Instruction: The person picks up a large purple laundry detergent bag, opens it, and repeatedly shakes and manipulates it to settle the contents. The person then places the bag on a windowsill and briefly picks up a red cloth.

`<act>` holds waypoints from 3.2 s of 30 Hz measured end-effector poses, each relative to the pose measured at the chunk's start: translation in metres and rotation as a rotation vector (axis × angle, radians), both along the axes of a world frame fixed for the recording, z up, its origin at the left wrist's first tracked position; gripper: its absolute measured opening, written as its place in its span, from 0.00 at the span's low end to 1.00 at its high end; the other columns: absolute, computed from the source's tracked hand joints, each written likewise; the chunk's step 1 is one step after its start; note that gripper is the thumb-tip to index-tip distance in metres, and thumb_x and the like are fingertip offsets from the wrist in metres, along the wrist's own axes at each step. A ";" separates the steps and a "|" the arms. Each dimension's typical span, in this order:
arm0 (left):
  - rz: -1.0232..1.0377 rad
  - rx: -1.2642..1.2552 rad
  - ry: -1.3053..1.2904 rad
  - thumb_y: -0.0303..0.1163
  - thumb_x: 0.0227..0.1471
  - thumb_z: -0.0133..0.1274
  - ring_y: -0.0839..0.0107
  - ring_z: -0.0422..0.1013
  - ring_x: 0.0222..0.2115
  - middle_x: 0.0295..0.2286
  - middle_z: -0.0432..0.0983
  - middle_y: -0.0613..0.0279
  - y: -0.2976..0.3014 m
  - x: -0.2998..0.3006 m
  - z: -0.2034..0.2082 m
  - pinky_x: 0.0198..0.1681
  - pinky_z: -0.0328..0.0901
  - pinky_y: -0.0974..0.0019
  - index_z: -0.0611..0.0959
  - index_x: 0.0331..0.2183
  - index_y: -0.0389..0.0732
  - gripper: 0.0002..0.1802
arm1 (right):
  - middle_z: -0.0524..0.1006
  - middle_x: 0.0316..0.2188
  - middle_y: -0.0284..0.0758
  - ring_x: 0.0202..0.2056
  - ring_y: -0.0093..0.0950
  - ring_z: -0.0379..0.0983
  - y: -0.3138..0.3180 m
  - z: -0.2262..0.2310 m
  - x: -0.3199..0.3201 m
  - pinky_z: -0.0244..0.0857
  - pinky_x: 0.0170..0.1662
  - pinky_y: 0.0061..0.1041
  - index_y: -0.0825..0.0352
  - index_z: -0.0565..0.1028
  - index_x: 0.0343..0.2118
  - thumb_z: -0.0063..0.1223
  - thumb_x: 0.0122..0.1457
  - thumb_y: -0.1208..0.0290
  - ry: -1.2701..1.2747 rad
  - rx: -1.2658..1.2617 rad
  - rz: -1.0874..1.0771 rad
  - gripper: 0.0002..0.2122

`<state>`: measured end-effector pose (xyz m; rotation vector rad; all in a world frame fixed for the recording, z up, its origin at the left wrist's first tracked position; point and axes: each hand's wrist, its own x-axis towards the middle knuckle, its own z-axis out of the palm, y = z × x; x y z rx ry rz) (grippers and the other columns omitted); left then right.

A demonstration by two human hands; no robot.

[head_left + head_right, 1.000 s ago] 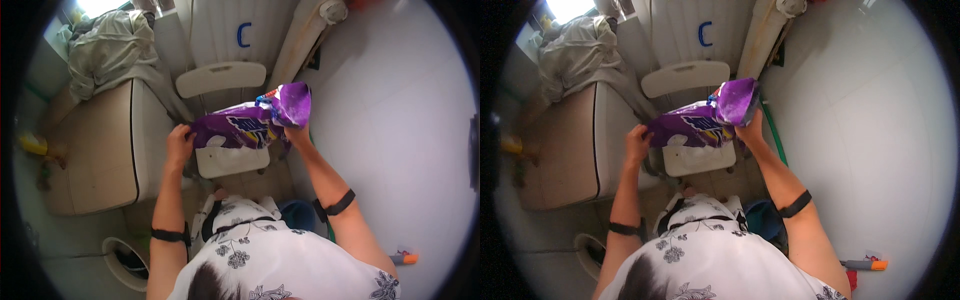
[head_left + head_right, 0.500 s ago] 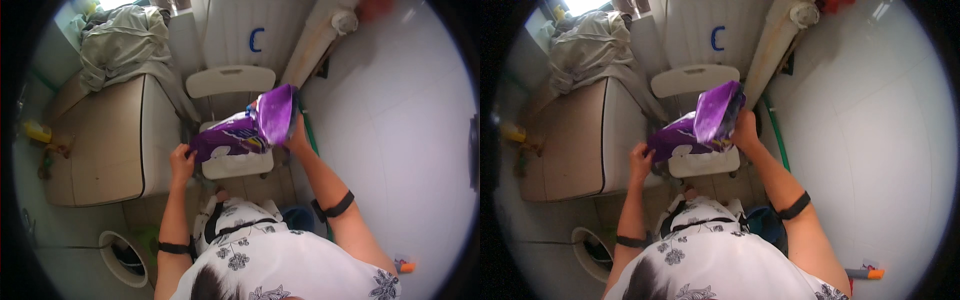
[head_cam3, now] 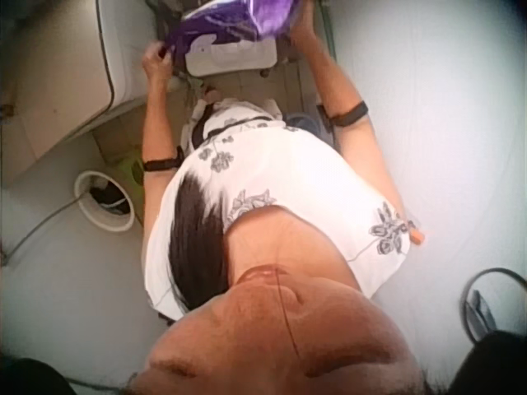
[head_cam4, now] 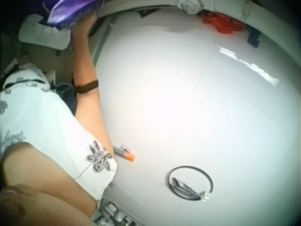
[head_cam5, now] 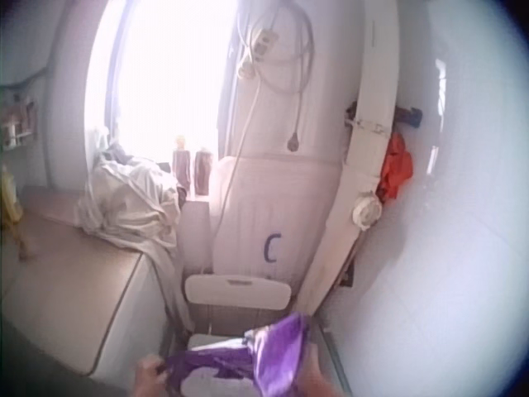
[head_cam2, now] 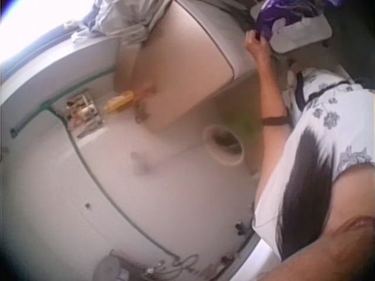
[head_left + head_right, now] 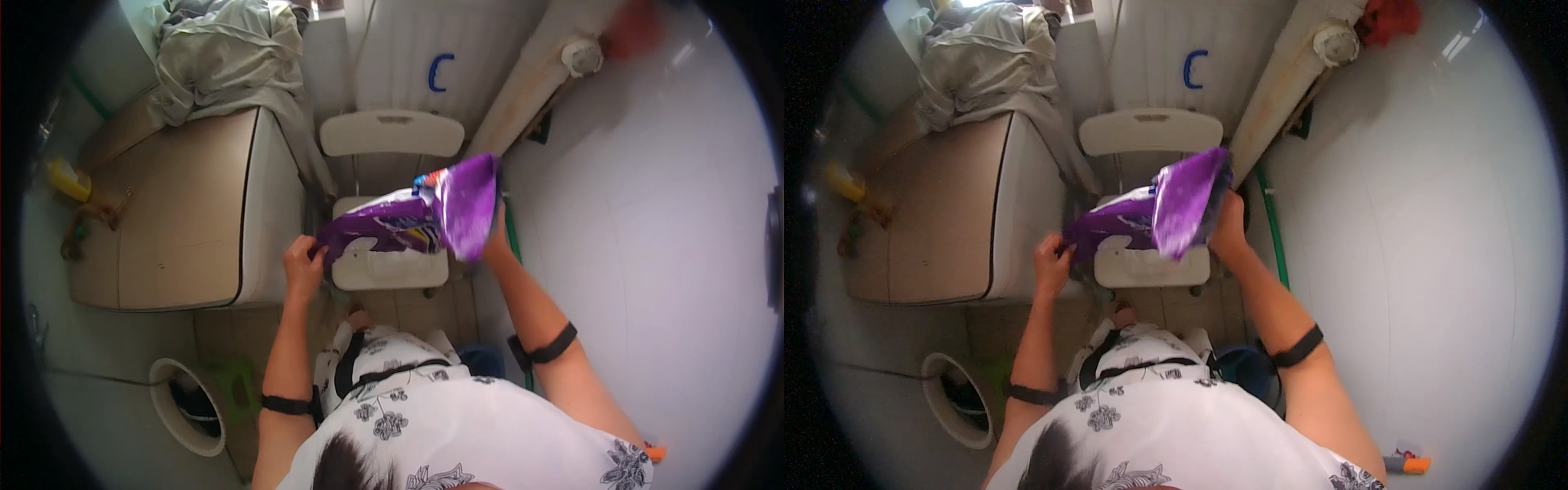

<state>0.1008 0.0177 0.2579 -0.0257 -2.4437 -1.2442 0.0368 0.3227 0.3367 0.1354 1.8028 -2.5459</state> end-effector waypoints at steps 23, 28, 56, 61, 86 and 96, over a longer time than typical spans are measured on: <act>-0.019 0.047 0.017 0.22 0.36 0.56 0.55 0.65 0.22 0.20 0.66 0.53 0.014 -0.008 0.012 0.25 0.59 0.61 0.71 0.20 0.34 0.08 | 0.67 0.42 0.36 0.44 0.27 0.65 0.053 -0.063 -0.015 0.61 0.48 0.30 0.68 0.62 0.47 0.47 0.54 0.68 0.105 0.076 -0.059 0.19; -0.015 -0.009 -0.058 0.22 0.36 0.56 0.54 0.66 0.23 0.20 0.66 0.53 0.014 -0.013 0.012 0.25 0.60 0.61 0.72 0.21 0.33 0.08 | 0.69 0.40 0.34 0.42 0.28 0.67 0.043 -0.046 -0.018 0.60 0.48 0.32 0.68 0.64 0.46 0.39 0.57 0.60 0.199 0.374 -0.018 0.18; -0.021 0.021 0.073 0.22 0.36 0.55 0.58 0.67 0.23 0.20 0.68 0.56 0.010 -0.012 0.014 0.24 0.61 0.63 0.74 0.21 0.34 0.06 | 0.66 0.46 0.33 0.47 0.30 0.64 0.054 -0.049 -0.014 0.59 0.49 0.32 0.60 0.63 0.49 0.27 0.59 0.51 -0.266 -0.575 -0.029 0.22; -0.015 0.046 0.065 0.21 0.36 0.55 0.57 0.67 0.22 0.20 0.68 0.55 0.013 -0.010 0.015 0.25 0.60 0.63 0.74 0.21 0.34 0.05 | 0.67 0.41 0.32 0.43 0.27 0.65 0.054 -0.070 -0.021 0.61 0.47 0.29 0.61 0.63 0.46 0.34 0.59 0.53 -0.230 -0.584 -0.054 0.19; -0.030 0.069 0.062 0.20 0.36 0.55 0.57 0.66 0.22 0.19 0.66 0.54 0.016 -0.005 0.015 0.24 0.60 0.63 0.74 0.21 0.34 0.06 | 0.70 0.39 0.34 0.41 0.28 0.67 0.059 -0.076 -0.011 0.63 0.44 0.29 0.62 0.67 0.43 0.31 0.59 0.53 -0.156 -0.346 -0.073 0.19; -0.058 0.031 0.080 0.20 0.36 0.56 0.57 0.66 0.22 0.20 0.66 0.54 0.024 -0.009 0.008 0.24 0.60 0.62 0.73 0.21 0.34 0.07 | 0.68 0.44 0.34 0.46 0.29 0.64 0.068 -0.082 -0.010 0.60 0.48 0.31 0.63 0.65 0.46 0.33 0.59 0.51 -0.113 -0.450 -0.014 0.21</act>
